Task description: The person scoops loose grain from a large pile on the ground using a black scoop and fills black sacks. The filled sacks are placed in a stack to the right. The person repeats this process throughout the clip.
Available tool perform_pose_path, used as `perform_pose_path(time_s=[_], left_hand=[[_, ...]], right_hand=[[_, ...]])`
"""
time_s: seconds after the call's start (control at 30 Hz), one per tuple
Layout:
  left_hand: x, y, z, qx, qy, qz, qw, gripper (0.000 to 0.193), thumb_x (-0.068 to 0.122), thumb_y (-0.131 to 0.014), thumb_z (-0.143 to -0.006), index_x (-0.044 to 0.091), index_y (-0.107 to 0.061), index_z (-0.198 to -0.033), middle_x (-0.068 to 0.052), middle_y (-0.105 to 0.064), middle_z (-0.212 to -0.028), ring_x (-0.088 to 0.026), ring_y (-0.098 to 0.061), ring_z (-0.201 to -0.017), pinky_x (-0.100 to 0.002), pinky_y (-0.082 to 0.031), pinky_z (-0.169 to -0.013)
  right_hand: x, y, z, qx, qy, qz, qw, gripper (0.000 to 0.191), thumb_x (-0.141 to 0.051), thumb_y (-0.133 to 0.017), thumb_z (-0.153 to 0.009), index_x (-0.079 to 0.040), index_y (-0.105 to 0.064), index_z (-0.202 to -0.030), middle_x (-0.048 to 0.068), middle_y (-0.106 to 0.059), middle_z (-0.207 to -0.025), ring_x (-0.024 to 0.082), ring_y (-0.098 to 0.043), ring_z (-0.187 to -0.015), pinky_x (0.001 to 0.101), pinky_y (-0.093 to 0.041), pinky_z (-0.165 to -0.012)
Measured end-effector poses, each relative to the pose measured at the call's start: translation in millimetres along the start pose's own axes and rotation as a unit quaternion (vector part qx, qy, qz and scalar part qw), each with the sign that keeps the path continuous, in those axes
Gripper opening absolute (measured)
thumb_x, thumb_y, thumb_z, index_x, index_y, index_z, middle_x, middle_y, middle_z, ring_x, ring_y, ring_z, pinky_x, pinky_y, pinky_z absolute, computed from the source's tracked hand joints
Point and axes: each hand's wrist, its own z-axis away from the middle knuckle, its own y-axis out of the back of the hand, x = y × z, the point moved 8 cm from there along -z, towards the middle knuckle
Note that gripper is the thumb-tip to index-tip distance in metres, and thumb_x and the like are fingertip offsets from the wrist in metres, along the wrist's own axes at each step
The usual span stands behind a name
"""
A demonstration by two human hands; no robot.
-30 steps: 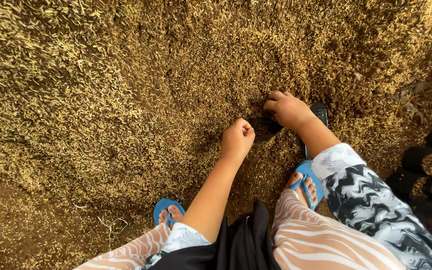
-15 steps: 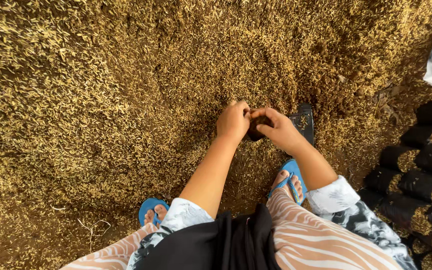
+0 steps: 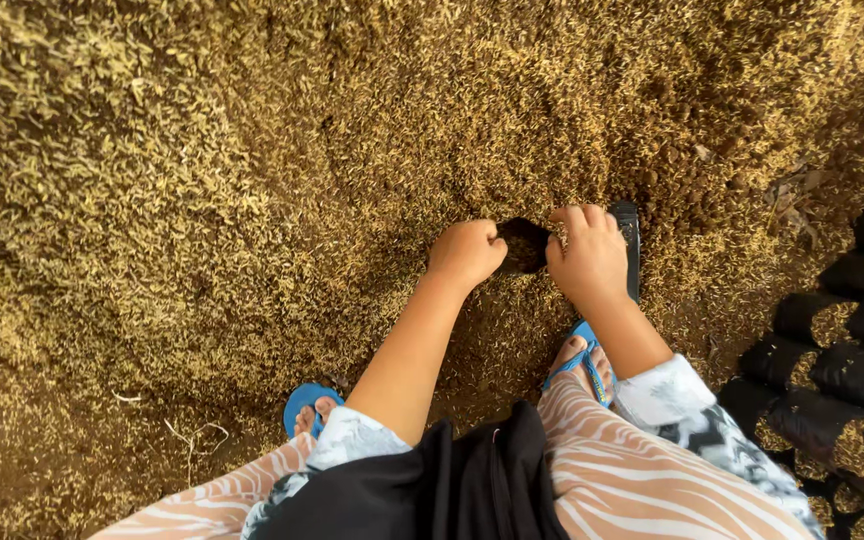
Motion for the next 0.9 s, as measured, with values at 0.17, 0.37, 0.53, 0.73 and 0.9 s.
perform_pose_path(time_s=[0.17,0.37,0.53,0.73,0.9], left_hand=[[20,1,-13,-0.061,-0.045,-0.026,0.997,0.019,0.028,-0.063,-0.086,0.014,-0.075,-0.091,-0.011,-0.073,-0.091,-0.032,-0.071,-0.085,-0.047,-0.055,-0.074],[39,-8,-18,-0.094,-0.091,-0.098,0.987,0.019,0.025,-0.063,-0.085,0.015,-0.077,-0.095,-0.012,-0.075,-0.098,-0.032,-0.072,-0.091,-0.047,-0.057,-0.078],[30,-17,-18,-0.084,-0.093,-0.066,0.99,0.018,0.02,-0.061,-0.087,0.013,-0.077,-0.093,-0.013,-0.076,-0.098,-0.033,-0.073,-0.089,-0.047,-0.056,-0.078],[25,-13,-14,-0.061,-0.088,-0.059,0.992,0.017,0.022,-0.065,-0.084,0.013,-0.076,-0.092,-0.012,-0.075,-0.097,-0.033,-0.072,-0.089,-0.047,-0.056,-0.078],[9,-14,-12,-0.052,-0.055,-0.047,0.996,0.021,0.026,-0.062,-0.089,0.011,-0.075,-0.094,-0.014,-0.075,-0.097,-0.035,-0.072,-0.088,-0.048,-0.056,-0.077]], right_hand=[[-8,-38,15,-0.202,0.023,-0.046,0.978,0.037,-0.014,-0.062,-0.091,-0.017,-0.063,-0.128,0.005,-0.064,-0.135,0.035,-0.072,-0.099,0.046,-0.059,-0.083],[-7,-74,19,-0.354,0.051,0.039,0.933,0.061,-0.015,-0.064,-0.083,-0.018,-0.051,-0.142,0.004,-0.047,-0.156,0.036,-0.072,-0.096,0.0476,-0.058,-0.08],[-6,-90,25,-0.469,-0.01,0.165,0.868,0.062,-0.013,-0.064,-0.08,-0.021,-0.053,-0.141,-0.005,-0.037,-0.163,0.027,-0.072,-0.105,0.0452,-0.061,-0.08],[-22,-75,14,-0.456,0.026,0.151,0.877,0.06,-0.016,-0.067,-0.079,-0.033,-0.062,-0.136,-0.005,-0.043,-0.159,0.03,-0.072,-0.103,0.0453,-0.059,-0.084],[-23,-63,14,-0.335,0.118,0.055,0.933,0.058,-0.031,-0.075,-0.076,-0.023,-0.061,-0.132,0.0,-0.056,-0.145,0.033,-0.072,-0.096,0.0475,-0.058,-0.079]])
